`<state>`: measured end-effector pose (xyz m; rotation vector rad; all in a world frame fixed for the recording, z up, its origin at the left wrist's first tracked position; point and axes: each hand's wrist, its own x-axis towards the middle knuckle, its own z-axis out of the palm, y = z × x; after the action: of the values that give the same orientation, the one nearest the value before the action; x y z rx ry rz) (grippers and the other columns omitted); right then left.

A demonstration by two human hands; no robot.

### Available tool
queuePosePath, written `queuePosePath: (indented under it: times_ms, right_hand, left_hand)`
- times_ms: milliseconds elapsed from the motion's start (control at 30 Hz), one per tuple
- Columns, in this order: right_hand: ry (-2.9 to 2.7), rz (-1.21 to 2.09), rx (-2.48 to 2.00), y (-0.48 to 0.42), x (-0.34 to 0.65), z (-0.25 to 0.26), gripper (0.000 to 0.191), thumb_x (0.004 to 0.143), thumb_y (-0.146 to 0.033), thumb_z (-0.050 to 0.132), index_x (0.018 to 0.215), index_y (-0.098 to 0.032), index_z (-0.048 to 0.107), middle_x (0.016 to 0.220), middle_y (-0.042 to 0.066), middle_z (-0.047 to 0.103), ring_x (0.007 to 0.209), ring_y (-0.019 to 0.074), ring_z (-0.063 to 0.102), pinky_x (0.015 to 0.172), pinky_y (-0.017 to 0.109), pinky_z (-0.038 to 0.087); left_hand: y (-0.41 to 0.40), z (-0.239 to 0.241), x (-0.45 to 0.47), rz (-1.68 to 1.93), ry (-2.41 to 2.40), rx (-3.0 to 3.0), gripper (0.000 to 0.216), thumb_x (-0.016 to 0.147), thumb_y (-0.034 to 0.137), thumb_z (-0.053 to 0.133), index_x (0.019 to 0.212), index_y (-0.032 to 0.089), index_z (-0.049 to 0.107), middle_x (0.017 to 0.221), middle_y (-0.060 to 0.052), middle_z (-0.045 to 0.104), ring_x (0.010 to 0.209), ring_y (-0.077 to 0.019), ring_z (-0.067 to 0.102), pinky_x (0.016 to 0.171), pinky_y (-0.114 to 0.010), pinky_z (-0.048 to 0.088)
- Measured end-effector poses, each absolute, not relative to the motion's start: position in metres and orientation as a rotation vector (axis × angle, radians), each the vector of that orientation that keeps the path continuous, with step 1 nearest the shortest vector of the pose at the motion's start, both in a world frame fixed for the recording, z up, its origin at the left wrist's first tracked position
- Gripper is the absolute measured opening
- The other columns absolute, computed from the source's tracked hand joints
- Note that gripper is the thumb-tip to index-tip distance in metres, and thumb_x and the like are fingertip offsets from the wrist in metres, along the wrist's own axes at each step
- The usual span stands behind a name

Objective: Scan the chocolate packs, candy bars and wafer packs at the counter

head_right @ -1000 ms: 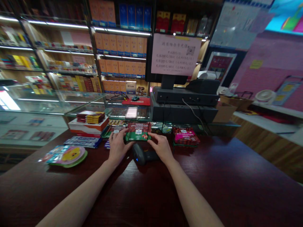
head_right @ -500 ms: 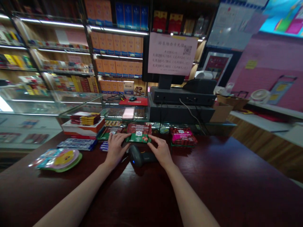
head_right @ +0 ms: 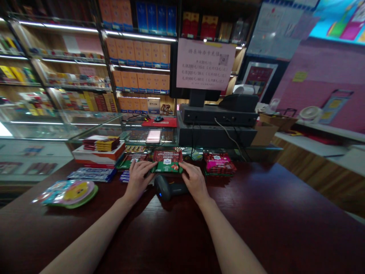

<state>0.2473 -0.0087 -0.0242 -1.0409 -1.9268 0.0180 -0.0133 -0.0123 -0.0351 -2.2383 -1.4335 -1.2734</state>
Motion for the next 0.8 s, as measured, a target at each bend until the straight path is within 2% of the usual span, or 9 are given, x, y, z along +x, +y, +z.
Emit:
queuePosePath:
  times_ms: [467,800]
  right_hand:
    - [-1.903,-0.141,-0.931,-0.01,0.249,-0.021,0.035,0.094,-0.013,0.053,0.122,-0.025,0.07,0.124,0.007,0.074,0.116,0.023,0.069,0.095,0.041,0.051]
    - [-1.87,-0.168,-0.908,-0.016,0.248,-0.013,0.032,0.095,-0.012,0.051,0.112,-0.027,0.074,0.114,0.005,0.078,0.111,0.023,0.071,0.092,0.042,0.051]
  left_hand:
    - [-0.016,-0.03,-0.014,-1.297,-1.316,-2.217,0.041,0.09,0.019,0.064,0.13,0.03,0.065,0.117,-0.003,0.073,0.115,-0.0237,0.061,0.122,-0.056,0.023]
    - [-0.019,-0.021,-0.013,-1.414,-1.295,-2.165,0.026,0.09,0.02,0.063,0.11,0.033,0.074,0.102,0.0,0.077,0.104,-0.0222,0.067,0.118,-0.053,0.032]
